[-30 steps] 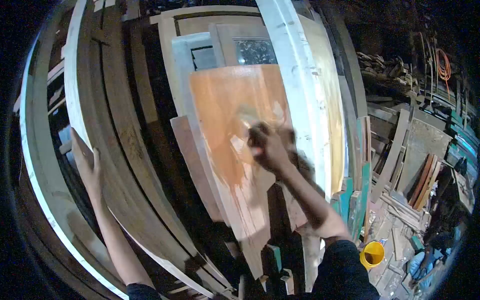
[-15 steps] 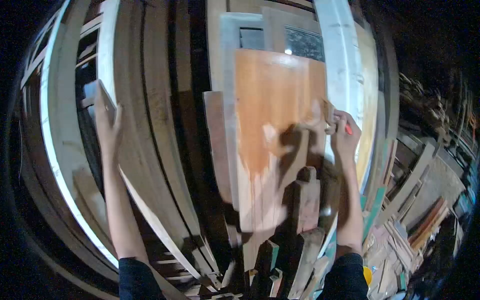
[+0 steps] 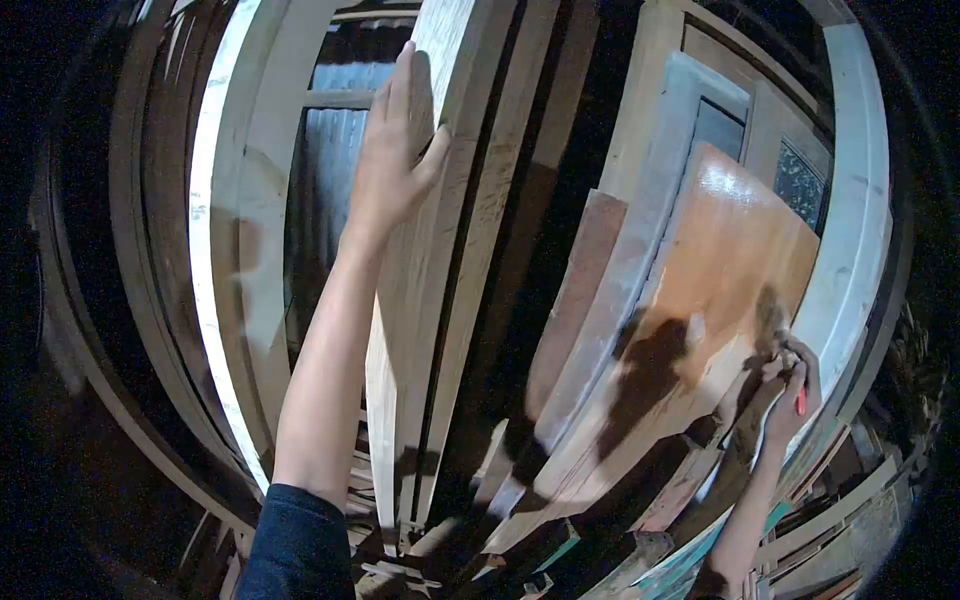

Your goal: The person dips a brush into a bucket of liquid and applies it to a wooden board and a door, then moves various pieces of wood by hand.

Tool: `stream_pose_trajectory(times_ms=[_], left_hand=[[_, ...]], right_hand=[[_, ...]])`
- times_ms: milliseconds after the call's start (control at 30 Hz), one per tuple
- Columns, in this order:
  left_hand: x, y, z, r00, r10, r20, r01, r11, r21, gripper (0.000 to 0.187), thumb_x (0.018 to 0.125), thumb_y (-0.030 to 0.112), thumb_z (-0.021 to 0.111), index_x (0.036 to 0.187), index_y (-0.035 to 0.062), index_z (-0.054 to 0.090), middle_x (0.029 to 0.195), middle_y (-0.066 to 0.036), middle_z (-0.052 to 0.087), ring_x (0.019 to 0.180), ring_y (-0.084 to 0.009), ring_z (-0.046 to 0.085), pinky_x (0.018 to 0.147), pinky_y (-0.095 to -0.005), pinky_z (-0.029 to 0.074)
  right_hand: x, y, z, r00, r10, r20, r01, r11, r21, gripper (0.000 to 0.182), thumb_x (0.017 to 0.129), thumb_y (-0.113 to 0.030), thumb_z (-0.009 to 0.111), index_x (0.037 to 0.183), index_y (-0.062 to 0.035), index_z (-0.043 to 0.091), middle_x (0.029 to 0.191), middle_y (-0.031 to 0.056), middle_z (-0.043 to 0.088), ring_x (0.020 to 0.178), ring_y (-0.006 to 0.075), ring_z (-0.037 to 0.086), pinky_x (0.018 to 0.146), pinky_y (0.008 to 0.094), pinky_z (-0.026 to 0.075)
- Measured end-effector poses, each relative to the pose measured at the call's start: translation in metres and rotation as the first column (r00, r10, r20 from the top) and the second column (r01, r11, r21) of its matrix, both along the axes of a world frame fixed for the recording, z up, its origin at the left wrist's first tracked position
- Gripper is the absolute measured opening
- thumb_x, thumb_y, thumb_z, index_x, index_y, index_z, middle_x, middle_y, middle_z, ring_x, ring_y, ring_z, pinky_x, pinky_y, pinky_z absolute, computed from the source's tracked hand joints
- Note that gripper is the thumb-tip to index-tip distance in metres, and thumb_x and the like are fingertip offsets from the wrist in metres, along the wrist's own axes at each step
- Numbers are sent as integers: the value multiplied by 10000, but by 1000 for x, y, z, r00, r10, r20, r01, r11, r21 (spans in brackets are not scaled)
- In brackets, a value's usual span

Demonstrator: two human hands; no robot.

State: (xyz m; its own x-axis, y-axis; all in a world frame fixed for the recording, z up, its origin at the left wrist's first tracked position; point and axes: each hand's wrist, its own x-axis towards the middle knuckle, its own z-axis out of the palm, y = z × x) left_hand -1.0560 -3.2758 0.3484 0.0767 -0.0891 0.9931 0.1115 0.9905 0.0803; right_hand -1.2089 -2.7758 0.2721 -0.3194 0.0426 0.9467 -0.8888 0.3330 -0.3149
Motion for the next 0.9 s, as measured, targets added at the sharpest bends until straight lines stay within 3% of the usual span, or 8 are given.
stream_pose_trajectory(times_ms=[100, 200, 333, 400, 467, 567, 733, 900], left_hand=[[-2, 2, 0, 1000, 21, 23, -22, 999, 36, 828, 896, 160, 632, 1576, 178, 160, 1449, -231, 410, 1339, -396, 441, 1131, -490, 385], [-1, 4, -1, 1000, -2, 18, 1, 999, 43, 817, 895, 166, 635, 1571, 184, 176, 1454, -225, 410, 1341, -392, 439, 1131, -488, 386], [0, -4, 3, 987, -158, 4, 158, 987, -3, 773, 872, 147, 609, 1541, 69, 229, 1444, -285, 375, 1357, -463, 361, 1126, -463, 355], [1, -3, 4, 991, -135, 19, 134, 991, 27, 763, 871, 137, 605, 1535, 58, 237, 1438, -285, 379, 1340, -461, 373, 1120, -465, 359], [3, 4, 3, 996, -82, 29, 81, 996, 38, 747, 864, 112, 602, 1523, 39, 258, 1427, -293, 384, 1308, -463, 400, 1111, -468, 361], [-1, -3, 5, 996, -91, -17, 89, 993, -73, 749, 854, 95, 606, 1519, 33, 267, 1412, -308, 396, 1296, -474, 409, 1112, -469, 356], [11, 7, 5, 997, -69, 27, 69, 998, -10, 751, 842, 88, 610, 1513, 45, 275, 1368, -329, 421, 1265, -502, 429, 1094, -488, 373], [1, -1, 3, 993, -105, -60, 103, 994, -46, 733, 843, 93, 620, 1500, 53, 298, 1388, -326, 399, 1246, -501, 453, 1066, -487, 410]], right_hand=[[-19, -1, 16, 939, -180, -293, 222, 968, 116, 331, 1045, -106, 403, 1290, 33, 577, 1108, 107, 663, 924, 148, 619, 877, 279, 481], [-70, 29, -14, 979, 159, 124, -159, 987, -9, 341, 1043, -111, 407, 1308, 31, 570, 1204, 128, 642, 1001, 173, 621, 940, 302, 467], [-71, 28, -64, 996, 38, 82, -33, 997, -63, 386, 1038, -234, 424, 1193, 49, 637, 1166, 159, 666, 1045, 225, 630, 936, 344, 473], [-50, 14, -76, 988, -151, -43, 157, 968, 196, 432, 1031, -301, 420, 1128, 45, 659, 1152, 197, 669, 1065, 252, 630, 948, 367, 470], [-51, 13, -85, 954, -189, -232, 255, 919, 300, 480, 1035, -413, 425, 1090, -5, 673, 1137, 203, 673, 969, 278, 667, 857, 367, 505], [-16, -12, -85, 981, 163, -102, -118, 929, 352, 437, 1024, -370, 497, 1160, 25, 626, 1154, 178, 668, 867, 224, 682, 722, 287, 530], [-6, -1, -113, 958, 49, 283, -152, 922, 356, 382, 915, -336, 651, 1025, 30, 659, 1020, 186, 669, 884, 284, 692, 759, 332, 541], [26, -16, -81, 997, -35, -69, 69, 811, 580, 496, 948, -436, 562, 905, 45, 673, 845, 143, 657, 724, 236, 641, 657, 297, 492]])
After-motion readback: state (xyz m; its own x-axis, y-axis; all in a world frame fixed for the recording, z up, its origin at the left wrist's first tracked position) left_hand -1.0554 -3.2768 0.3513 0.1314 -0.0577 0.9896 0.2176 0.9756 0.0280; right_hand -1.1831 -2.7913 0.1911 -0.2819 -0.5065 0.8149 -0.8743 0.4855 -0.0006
